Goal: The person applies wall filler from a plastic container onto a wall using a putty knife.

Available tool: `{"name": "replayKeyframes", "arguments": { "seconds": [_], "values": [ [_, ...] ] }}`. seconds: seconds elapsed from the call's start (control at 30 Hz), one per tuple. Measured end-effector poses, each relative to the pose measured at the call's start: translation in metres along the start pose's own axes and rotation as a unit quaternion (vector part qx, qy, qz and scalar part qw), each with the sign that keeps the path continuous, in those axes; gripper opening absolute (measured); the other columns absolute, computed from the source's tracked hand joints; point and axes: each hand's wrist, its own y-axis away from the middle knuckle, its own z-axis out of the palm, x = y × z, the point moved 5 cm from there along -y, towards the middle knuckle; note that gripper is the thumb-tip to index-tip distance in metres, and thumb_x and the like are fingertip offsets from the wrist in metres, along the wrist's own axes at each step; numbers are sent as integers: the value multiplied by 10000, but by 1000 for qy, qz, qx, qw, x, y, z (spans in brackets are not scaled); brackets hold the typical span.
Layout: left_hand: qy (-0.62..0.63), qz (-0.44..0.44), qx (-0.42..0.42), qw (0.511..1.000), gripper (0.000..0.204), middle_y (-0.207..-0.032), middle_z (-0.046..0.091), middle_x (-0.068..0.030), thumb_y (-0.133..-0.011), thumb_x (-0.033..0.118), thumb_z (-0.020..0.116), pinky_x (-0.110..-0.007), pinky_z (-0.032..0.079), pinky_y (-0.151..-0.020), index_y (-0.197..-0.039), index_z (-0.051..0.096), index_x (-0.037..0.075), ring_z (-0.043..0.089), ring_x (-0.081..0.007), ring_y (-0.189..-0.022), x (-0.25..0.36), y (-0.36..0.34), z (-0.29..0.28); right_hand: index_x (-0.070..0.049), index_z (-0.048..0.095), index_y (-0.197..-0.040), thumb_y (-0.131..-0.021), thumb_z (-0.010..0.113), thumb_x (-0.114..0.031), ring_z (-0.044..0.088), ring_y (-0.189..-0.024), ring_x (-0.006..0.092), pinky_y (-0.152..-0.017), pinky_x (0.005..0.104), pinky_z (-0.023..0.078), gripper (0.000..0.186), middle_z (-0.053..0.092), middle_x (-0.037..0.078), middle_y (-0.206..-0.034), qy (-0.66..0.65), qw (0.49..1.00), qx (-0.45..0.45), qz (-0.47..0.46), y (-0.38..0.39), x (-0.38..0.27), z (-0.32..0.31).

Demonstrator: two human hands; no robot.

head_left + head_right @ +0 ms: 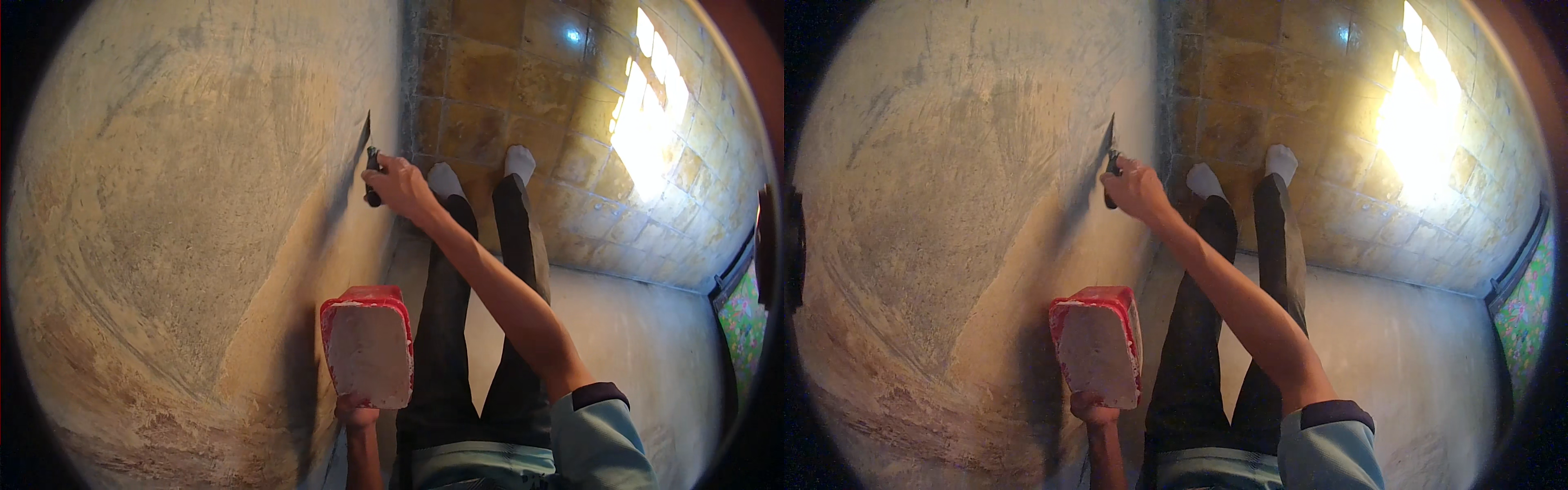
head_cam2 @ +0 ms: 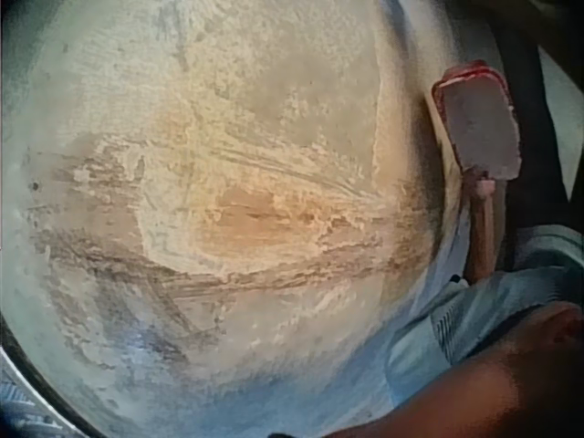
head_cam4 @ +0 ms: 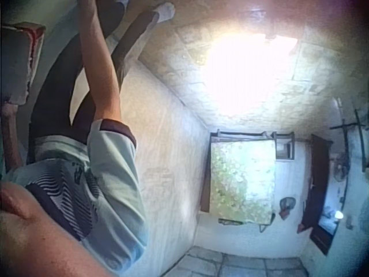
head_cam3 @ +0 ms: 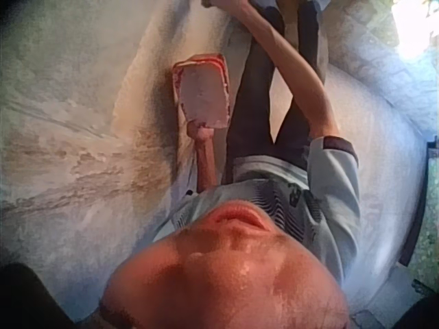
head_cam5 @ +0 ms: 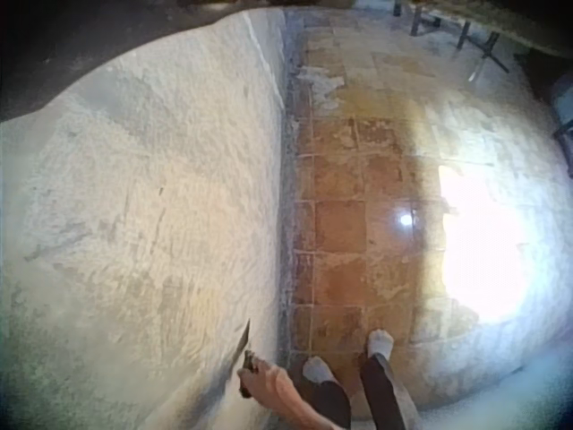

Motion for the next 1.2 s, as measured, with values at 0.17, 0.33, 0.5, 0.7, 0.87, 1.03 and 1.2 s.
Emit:
{"name": "replayKeyframes", "arguments": {
  "seconds": [0.17,0.33,0.5,0.7,0.87,1.03,1.2],
  "values": [
    [11,48,-18,999,714,-1295,534,-157,-617,91,565,-452,405,-1056,-1312,466,-43,504,-326,-1228,31,8,64,48,610,-887,-854,586,-249,657,-672,280,-683,377,495,299,642,201,-720,8,1000,-24,-4,53,-42,-5],
    [-29,49,-26,998,687,-1297,534,-151,-645,67,551,-436,398,-1055,-1315,457,-54,500,-324,-1230,26,7,49,48,615,-946,-863,583,-213,675,-693,210,-655,352,499,276,651,147,-727,-58,992,-103,38,80,-52,-32],
    [-3,36,-15,999,690,-1298,536,-148,-649,83,566,-423,392,-1054,-1318,455,-41,501,-307,-1225,18,20,6,3,661,-974,-838,626,-192,683,-767,193,-644,324,515,240,672,129,-815,-127,990,-32,60,9,33,-51],
    [87,-11,2,996,695,-1291,543,-145,-640,113,593,-411,390,-1045,-1309,464,-22,509,-281,-1212,-16,13,-71,-29,678,-906,-798,692,-122,669,-755,204,-618,359,554,143,601,79,-800,441,843,-19,-308,-129,78,-52],
    [114,-76,10,991,755,-1358,474,-141,-639,158,629,-440,339,-1091,-1355,434,14,424,-288,-1282,-33,21,-137,-77,678,-941,-763,748,-171,644,-802,249,-733,387,534,214,645,105,-852,332,873,-47,-353,-180,93,-35],
    [58,-16,5,998,699,-1357,462,-132,-648,120,633,-469,347,-1083,-1315,461,1,417,-294,-1271,-22,21,-64,-55,678,-961,-783,753,-183,651,-846,161,-778,305,558,232,634,78,-834,204,951,-85,-215,-198,97,-41],
    [-166,166,179,955,497,-898,600,-87,-602,152,552,-325,521,-711,-1072,586,-6,612,-221,-828,20,34,18,0,644,-894,-867,674,-173,664,-775,137,-705,283,587,177,610,46,-835,285,907,-47,-306,-171,55,-33]
  ]
}}
